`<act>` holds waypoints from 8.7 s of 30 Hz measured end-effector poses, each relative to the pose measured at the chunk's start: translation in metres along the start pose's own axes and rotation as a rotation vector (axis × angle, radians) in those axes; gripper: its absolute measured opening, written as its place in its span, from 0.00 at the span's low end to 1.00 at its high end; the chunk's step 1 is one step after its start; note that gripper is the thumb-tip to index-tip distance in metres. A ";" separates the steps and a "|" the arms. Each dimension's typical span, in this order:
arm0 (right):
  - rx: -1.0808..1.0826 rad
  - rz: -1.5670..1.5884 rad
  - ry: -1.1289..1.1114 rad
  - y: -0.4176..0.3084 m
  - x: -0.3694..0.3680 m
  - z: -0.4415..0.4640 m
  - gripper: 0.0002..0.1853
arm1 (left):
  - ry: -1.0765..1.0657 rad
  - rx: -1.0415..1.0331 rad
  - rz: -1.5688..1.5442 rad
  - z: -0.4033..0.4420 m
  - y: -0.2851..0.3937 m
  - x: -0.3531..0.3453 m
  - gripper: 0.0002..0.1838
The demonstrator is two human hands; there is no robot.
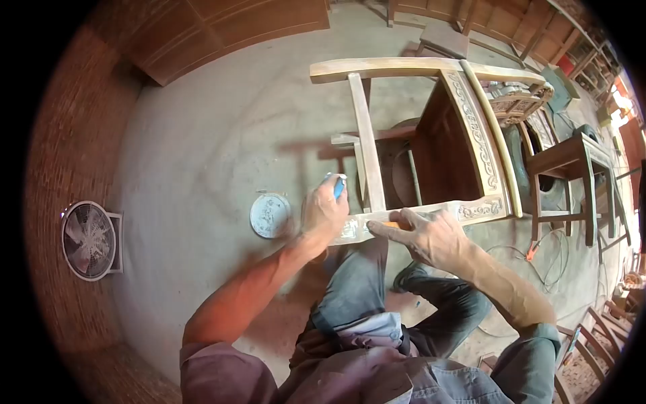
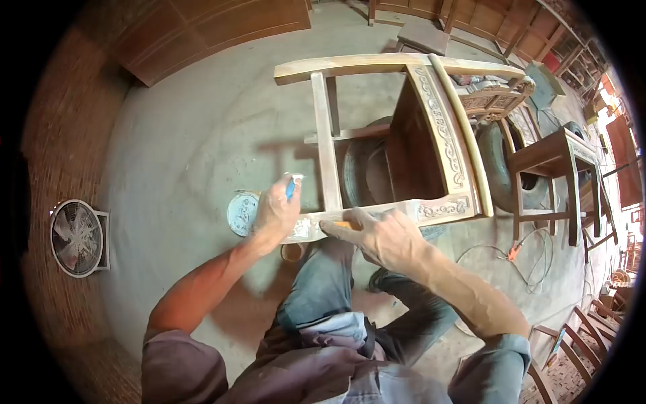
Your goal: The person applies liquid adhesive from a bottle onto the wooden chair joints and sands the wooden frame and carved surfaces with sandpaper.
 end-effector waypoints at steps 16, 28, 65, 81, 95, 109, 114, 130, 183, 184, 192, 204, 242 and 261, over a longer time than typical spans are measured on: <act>-0.213 0.084 0.325 0.012 0.013 -0.005 0.31 | 0.106 -0.198 -0.011 0.002 -0.002 -0.003 0.19; -1.455 -0.217 0.638 0.232 0.017 -0.175 0.25 | 0.108 -0.286 -0.139 -0.047 0.016 0.037 0.28; -1.312 -0.224 0.582 0.205 0.026 -0.153 0.29 | 0.107 -0.801 0.370 -0.109 0.084 -0.014 0.28; -1.327 -0.164 0.630 0.210 0.031 -0.154 0.29 | 0.108 -0.721 0.251 -0.111 0.058 0.039 0.27; -1.375 -0.108 0.576 0.213 0.027 -0.156 0.30 | -0.022 -0.767 0.300 -0.100 0.056 0.003 0.32; -1.358 -0.119 0.566 0.207 0.024 -0.156 0.30 | -0.042 -0.737 0.199 -0.091 0.091 -0.044 0.35; -1.368 -0.093 0.576 0.212 0.028 -0.156 0.30 | 0.047 -0.788 0.313 -0.101 0.060 0.005 0.32; -1.367 -0.099 0.564 0.211 0.022 -0.160 0.32 | 0.026 -0.732 0.228 -0.092 0.083 -0.037 0.29; -1.427 0.098 0.554 0.205 0.029 -0.153 0.33 | -0.262 -1.086 0.030 -0.087 0.165 -0.114 0.33; -1.425 0.107 0.551 0.206 0.029 -0.154 0.33 | -0.275 -1.095 0.083 -0.085 0.178 -0.132 0.32; -1.452 0.191 0.579 0.199 0.037 -0.154 0.32 | -0.243 -1.192 0.068 -0.079 0.203 -0.156 0.31; -1.514 0.246 0.533 0.195 0.033 -0.159 0.34 | -0.249 -1.133 0.053 -0.081 0.208 -0.173 0.29; -1.444 0.079 0.530 0.209 0.023 -0.157 0.32 | -0.102 -0.974 -0.011 -0.069 0.200 -0.163 0.34; -1.421 0.101 0.573 0.206 0.028 -0.158 0.35 | -0.077 -0.910 0.048 -0.072 0.181 -0.137 0.30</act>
Point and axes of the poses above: each hand's wrist, its own z-axis towards the middle knuckle, its own x-axis out of the back of the hand, y = z × x, the point moved 5 cm from there along z, towards the middle knuckle, and after that the axes turned 3 degrees about y, right-handed, at the moved point
